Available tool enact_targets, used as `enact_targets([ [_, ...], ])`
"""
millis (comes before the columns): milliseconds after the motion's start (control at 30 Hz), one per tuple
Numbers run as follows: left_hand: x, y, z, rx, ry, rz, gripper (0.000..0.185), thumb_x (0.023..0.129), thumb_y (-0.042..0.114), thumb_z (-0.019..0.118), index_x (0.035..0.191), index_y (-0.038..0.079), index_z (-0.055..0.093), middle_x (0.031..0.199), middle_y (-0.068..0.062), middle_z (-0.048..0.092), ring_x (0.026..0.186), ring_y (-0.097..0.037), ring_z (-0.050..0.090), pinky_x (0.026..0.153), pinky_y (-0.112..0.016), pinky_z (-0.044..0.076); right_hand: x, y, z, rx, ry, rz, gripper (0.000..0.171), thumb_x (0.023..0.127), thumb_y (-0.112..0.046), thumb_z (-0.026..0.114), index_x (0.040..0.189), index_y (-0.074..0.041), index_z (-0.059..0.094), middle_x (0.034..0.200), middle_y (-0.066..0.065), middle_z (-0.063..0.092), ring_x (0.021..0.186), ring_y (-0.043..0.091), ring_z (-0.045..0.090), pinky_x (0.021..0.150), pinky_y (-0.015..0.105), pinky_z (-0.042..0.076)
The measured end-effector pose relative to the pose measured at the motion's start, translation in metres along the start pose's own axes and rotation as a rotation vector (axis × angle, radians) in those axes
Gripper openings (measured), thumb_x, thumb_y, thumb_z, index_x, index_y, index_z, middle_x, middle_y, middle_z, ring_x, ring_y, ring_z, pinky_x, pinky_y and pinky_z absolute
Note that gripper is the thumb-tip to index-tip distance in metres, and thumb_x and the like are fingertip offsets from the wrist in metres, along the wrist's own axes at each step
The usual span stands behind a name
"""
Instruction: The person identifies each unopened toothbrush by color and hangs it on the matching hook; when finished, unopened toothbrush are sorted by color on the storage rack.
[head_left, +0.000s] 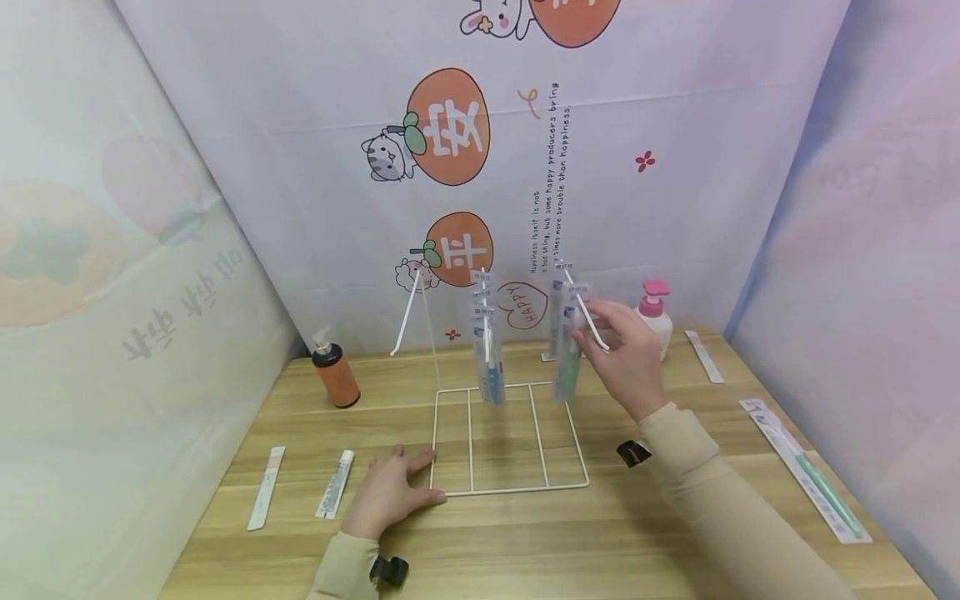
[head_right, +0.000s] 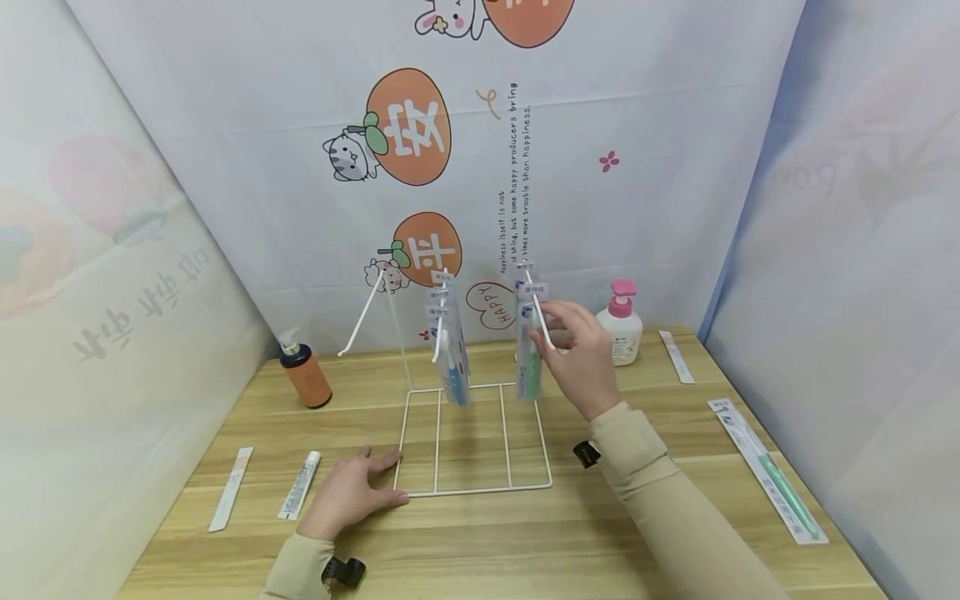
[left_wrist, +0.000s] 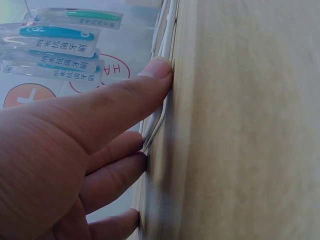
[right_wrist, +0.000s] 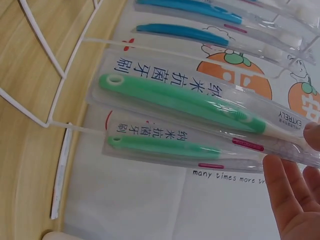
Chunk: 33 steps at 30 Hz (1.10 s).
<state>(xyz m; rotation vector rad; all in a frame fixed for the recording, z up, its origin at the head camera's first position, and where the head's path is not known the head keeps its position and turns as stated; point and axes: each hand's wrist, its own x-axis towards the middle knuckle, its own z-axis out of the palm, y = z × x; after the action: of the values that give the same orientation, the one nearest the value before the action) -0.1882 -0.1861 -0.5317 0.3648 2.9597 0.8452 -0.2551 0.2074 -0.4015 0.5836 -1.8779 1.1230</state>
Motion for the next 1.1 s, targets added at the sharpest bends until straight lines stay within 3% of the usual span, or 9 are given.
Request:
enact_targets([
  [367,-0.001,0.002,-0.001,0.002,-0.004,-0.001,0.073,0.078,0.053,0.095,0.139,0.018,0.076,0.145,-0.022,0.066,0.147,-0.054,0.046,0.115,-0.081,0.029,0.01,0.014,0.01,-0.068,-0.007,0.013,0.04,0.088,0.007,0.085,0.125,0.003,0.072,0.124,0.019,0.073,0.099,0.035,0.076,0.081,0.009,0.056],
  [667,-0.001,0.001,-0.001,0.006,-0.003,-0.005,0.072,0.078,0.052,0.095,0.139,0.018,0.076,0.145,-0.023,0.065,0.147,-0.054,0.046,0.115,-0.08,0.03,0.013,0.019,0.016,-0.111,0.005,0.017,0.039,0.089,0.002,0.086,0.125,0.001,0.072,0.124,0.017,0.073,0.102,0.031,0.075,0.078,0.024,0.064],
  [933,-0.001,0.002,-0.001,0.01,0.004,-0.002,0.073,0.078,0.052,0.095,0.139,0.018,0.076,0.146,-0.024,0.065,0.146,-0.054,0.047,0.115,-0.081,0.029,0.012,0.018,0.018,-0.107,0.018,0.044,0.04,0.089,0.003,0.086,0.127,0.001,0.071,0.124,0.017,0.073,0.102,0.032,0.076,0.081,0.013,0.058],
  [1100,-0.001,0.001,-0.001,0.01,0.002,-0.003,0.073,0.078,0.053,0.095,0.139,0.019,0.076,0.146,-0.022,0.065,0.147,-0.053,0.046,0.115,-0.081,0.029,0.011,0.018,0.018,-0.081,0.019,0.058,0.041,0.09,0.003,0.085,0.128,0.001,0.07,0.125,0.018,0.073,0.104,0.033,0.076,0.081,0.012,0.058],
])
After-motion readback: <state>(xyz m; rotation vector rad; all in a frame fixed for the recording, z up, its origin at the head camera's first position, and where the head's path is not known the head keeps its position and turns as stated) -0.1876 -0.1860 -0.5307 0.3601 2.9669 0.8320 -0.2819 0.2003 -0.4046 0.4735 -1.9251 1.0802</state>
